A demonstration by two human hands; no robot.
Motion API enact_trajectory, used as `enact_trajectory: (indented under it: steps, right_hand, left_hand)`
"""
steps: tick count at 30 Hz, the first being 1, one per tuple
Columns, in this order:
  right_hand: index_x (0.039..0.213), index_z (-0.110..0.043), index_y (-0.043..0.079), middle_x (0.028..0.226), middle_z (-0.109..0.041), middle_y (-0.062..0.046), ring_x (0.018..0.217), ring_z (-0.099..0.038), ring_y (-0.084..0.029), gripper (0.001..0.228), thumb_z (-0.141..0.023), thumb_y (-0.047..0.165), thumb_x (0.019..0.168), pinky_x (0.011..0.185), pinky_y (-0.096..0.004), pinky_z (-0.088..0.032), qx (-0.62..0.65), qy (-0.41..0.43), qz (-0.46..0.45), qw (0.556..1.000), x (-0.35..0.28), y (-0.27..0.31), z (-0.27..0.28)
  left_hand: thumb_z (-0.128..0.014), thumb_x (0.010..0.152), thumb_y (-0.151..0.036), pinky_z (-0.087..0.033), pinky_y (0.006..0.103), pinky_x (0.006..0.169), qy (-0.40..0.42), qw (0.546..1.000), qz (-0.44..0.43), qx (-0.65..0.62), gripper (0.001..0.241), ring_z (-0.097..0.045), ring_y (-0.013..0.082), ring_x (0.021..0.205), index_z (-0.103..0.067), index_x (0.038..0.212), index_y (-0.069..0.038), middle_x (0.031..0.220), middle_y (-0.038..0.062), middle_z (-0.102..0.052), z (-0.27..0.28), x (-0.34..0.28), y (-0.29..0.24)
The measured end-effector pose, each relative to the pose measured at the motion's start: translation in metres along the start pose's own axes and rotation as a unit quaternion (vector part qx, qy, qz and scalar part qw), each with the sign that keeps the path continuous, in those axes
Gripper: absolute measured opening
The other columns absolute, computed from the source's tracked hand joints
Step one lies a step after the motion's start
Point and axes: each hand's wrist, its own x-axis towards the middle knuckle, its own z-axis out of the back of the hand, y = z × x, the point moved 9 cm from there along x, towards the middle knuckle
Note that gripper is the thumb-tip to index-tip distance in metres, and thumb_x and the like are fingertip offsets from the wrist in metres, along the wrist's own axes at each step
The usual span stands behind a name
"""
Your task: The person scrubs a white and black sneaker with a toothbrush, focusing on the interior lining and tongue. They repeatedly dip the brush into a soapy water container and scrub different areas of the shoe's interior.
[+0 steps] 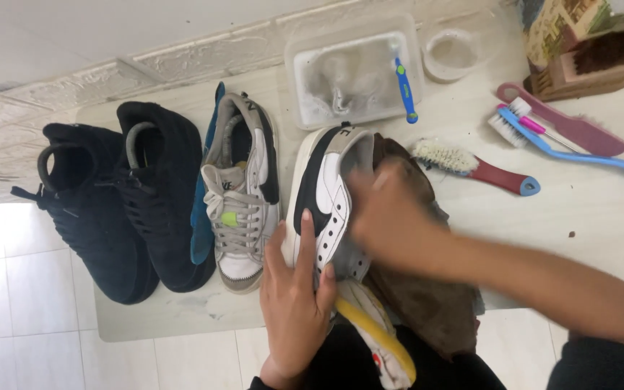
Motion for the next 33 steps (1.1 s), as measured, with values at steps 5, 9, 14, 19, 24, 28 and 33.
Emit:
enact_trajectory:
  steps: [5,9,14,19,24,28,33]
  right_hand:
    - [0.072,-0.056,0.019,0.076,-0.057,0.001,0.089,-0.056,-0.023,0.015,-0.065,0.009,0.066,0.069,-0.050,-0.039,0.031,-0.160,-0.016,0.987,-0.002,-0.033,0.067]
    - [0.075,-0.066,0.027,0.073,-0.058,0.005,0.079,-0.056,-0.020,0.020,-0.070,0.019,0.093,0.075,-0.047,-0.033,0.034,-0.184,-0.040,0.982,-0.023,-0.079,0.127]
    - [0.095,-0.069,0.017,0.089,-0.051,-0.007,0.093,-0.044,-0.027,0.008,-0.075,0.019,0.100,0.076,-0.037,-0.031,-0.214,-0.203,-0.146,0.944,-0.010,-0.139,0.128]
    - [0.081,-0.071,0.024,0.077,-0.056,-0.001,0.084,-0.053,-0.027,0.013,-0.065,0.026,0.069,0.068,-0.037,-0.037,-0.223,-0.107,-0.113,0.962,0.052,-0.155,0.031]
    - [0.075,-0.075,0.023,0.095,-0.065,0.001,0.102,-0.056,-0.025,0.015,-0.068,0.011,0.079,0.082,-0.036,-0.042,-0.170,0.208,-0.133,0.954,0.081,-0.144,-0.017]
    - [0.067,-0.062,0.025,0.069,-0.052,0.006,0.059,-0.054,-0.018,0.023,-0.073,0.011,0.053,0.049,-0.029,-0.038,-0.202,0.010,-0.095,0.975,0.062,-0.137,0.013]
    - [0.131,-0.064,0.013,0.080,-0.053,-0.009,0.048,-0.053,-0.034,0.068,-0.054,-0.009,0.068,0.043,-0.042,-0.046,-0.020,-0.040,-0.082,0.996,-0.017,-0.081,0.133]
  left_hand:
    - [-0.036,0.102,-0.040,-0.051,0.0474,0.076,0.002,1.000,0.004,-0.022,0.053,-0.057,0.0455,0.114,-0.034,0.150,-0.018,0.136,0.027,-0.044,0.003,-0.001,0.002]
    - [-0.047,0.095,-0.037,-0.051,0.0484,0.069,0.044,0.996,0.047,-0.065,0.060,-0.056,0.0450,0.102,-0.034,0.148,-0.011,0.132,0.023,-0.044,0.007,0.003,0.012]
    - [-0.053,0.088,-0.057,-0.055,0.0437,0.060,0.094,0.995,0.021,-0.003,0.069,-0.055,0.0364,0.097,-0.047,0.132,-0.004,0.112,0.021,-0.050,0.009,0.018,0.003]
    - [-0.069,0.077,-0.054,-0.044,0.0536,0.085,0.137,0.985,0.041,-0.092,0.070,-0.043,0.0404,0.116,-0.040,0.120,-0.006,0.131,0.020,-0.039,0.001,0.050,0.012]
    - [-0.058,0.081,-0.038,-0.036,0.0532,0.097,0.143,0.976,0.071,-0.144,0.061,-0.041,0.0341,0.121,-0.039,0.134,-0.015,0.134,0.016,-0.040,0.008,0.046,0.006]
    - [-0.057,0.087,-0.035,-0.042,0.0577,0.084,0.094,0.994,0.023,-0.054,0.072,-0.039,0.0483,0.113,-0.029,0.152,-0.023,0.138,0.031,-0.035,0.015,0.029,-0.004]
    - [-0.058,0.089,-0.038,-0.047,0.0514,0.077,0.055,0.998,-0.030,0.031,0.070,-0.046,0.0419,0.098,-0.031,0.152,-0.022,0.134,0.028,-0.040,0.015,0.018,-0.004]
